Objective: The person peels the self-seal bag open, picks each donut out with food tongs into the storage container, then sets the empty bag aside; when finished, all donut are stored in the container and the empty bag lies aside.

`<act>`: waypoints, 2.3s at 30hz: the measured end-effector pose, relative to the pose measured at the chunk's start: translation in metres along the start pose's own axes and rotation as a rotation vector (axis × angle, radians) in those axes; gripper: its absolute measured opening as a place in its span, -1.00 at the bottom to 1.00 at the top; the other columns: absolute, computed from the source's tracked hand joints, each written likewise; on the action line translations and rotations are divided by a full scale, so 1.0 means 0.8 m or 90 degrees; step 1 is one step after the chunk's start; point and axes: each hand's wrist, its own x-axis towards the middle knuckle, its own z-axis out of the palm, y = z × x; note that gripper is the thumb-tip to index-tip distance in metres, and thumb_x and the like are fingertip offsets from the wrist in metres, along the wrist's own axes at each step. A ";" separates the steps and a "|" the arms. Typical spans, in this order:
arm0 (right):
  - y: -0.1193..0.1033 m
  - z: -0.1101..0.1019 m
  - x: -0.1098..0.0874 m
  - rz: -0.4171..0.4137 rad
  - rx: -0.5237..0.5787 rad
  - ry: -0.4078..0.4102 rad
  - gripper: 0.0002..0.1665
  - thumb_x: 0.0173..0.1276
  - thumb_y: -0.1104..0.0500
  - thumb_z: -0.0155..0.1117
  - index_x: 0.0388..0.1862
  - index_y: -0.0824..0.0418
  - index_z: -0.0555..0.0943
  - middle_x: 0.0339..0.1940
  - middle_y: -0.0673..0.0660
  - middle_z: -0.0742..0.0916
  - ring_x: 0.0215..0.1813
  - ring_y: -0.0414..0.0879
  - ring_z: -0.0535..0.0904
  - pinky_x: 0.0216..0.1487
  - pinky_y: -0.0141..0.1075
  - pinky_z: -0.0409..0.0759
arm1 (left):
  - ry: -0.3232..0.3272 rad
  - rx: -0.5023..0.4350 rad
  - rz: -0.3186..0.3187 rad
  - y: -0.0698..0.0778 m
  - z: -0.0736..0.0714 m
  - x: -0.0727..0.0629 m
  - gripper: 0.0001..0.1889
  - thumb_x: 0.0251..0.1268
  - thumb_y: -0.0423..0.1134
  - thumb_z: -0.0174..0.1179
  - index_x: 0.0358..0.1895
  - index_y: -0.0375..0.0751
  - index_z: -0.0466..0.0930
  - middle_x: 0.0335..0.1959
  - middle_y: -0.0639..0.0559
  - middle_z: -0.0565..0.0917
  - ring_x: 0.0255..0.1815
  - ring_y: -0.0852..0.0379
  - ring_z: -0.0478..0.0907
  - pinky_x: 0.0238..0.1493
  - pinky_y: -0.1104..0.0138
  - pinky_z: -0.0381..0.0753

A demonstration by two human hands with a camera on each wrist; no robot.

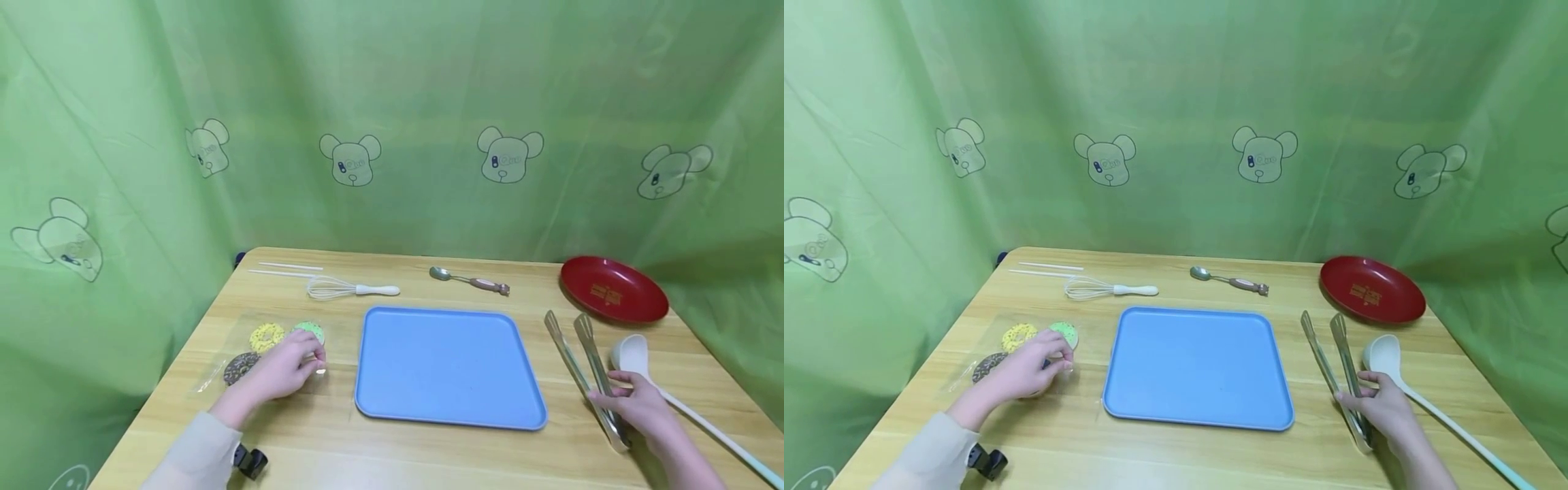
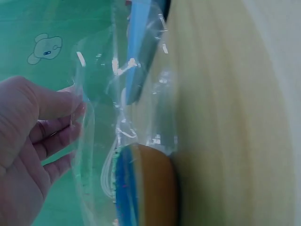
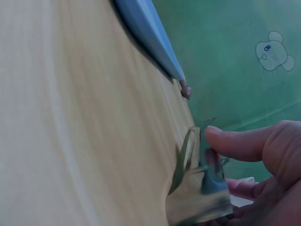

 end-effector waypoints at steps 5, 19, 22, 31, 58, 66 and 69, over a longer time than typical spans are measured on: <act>-0.003 0.004 0.004 -0.031 -0.050 0.014 0.14 0.13 -0.01 0.38 0.28 0.66 -0.09 0.03 0.66 0.36 0.00 0.36 0.40 -0.09 -0.01 0.52 | 0.023 -0.008 0.033 0.002 -0.012 0.001 -0.87 0.11 -0.36 0.25 -0.41 -0.03 0.53 -0.32 0.20 0.52 -0.17 0.21 0.45 -0.08 0.25 0.56; 0.000 0.016 -0.001 -0.148 -0.100 0.051 -0.18 0.21 0.24 0.25 0.34 0.46 0.08 -0.25 0.44 0.52 -0.59 -0.06 0.47 -0.66 -0.25 0.51 | 0.077 0.059 0.090 0.001 -0.038 0.005 -0.81 0.02 -0.46 0.28 -0.42 -0.07 0.51 -0.39 0.18 0.53 -0.29 0.21 0.41 -0.24 0.31 0.54; 0.002 0.019 -0.002 -0.168 -0.126 0.069 -0.20 0.23 0.21 0.22 0.36 0.41 0.09 -0.32 0.39 0.54 -0.64 -0.05 0.46 -0.70 -0.21 0.49 | 0.078 0.072 0.100 0.002 -0.043 0.006 -0.80 0.01 -0.49 0.27 -0.42 -0.09 0.52 -0.41 0.17 0.52 -0.31 0.20 0.40 -0.26 0.31 0.53; 0.005 0.025 0.004 -0.275 -0.203 0.140 -0.26 0.16 0.23 0.30 0.27 0.41 0.23 -0.22 0.51 0.57 -0.28 0.21 0.51 -0.33 0.10 0.48 | 0.054 0.083 0.100 0.004 -0.055 0.007 -0.85 0.04 -0.47 0.28 -0.40 -0.14 0.55 -0.39 0.14 0.52 -0.29 0.17 0.41 -0.26 0.29 0.52; -0.077 0.066 0.010 -0.492 -0.225 0.169 -0.34 0.08 0.31 0.39 0.18 0.35 0.41 -0.04 0.34 0.61 -0.08 0.18 0.56 -0.14 0.06 0.51 | 0.016 0.051 0.074 0.001 -0.059 0.012 -0.95 0.12 -0.35 0.27 -0.40 -0.12 0.62 -0.35 0.19 0.54 -0.22 0.20 0.44 -0.21 0.30 0.57; -0.095 0.083 0.015 -0.540 -0.253 0.153 -0.34 0.07 0.31 0.40 0.18 0.30 0.42 -0.12 0.16 0.60 -0.23 -0.09 0.50 -0.28 -0.12 0.57 | 0.021 0.037 0.073 -0.001 -0.056 0.010 -0.93 0.10 -0.39 0.27 -0.39 -0.14 0.61 -0.34 0.16 0.55 -0.21 0.18 0.46 -0.19 0.30 0.58; -0.103 0.091 0.016 -0.555 -0.262 0.139 -0.33 0.09 0.29 0.39 0.22 0.24 0.41 -0.12 0.10 0.59 -0.26 -0.14 0.48 -0.32 -0.18 0.57 | 0.027 0.037 0.076 -0.002 -0.053 0.010 -0.92 0.09 -0.39 0.28 -0.38 -0.13 0.60 -0.34 0.17 0.55 -0.22 0.19 0.45 -0.21 0.32 0.57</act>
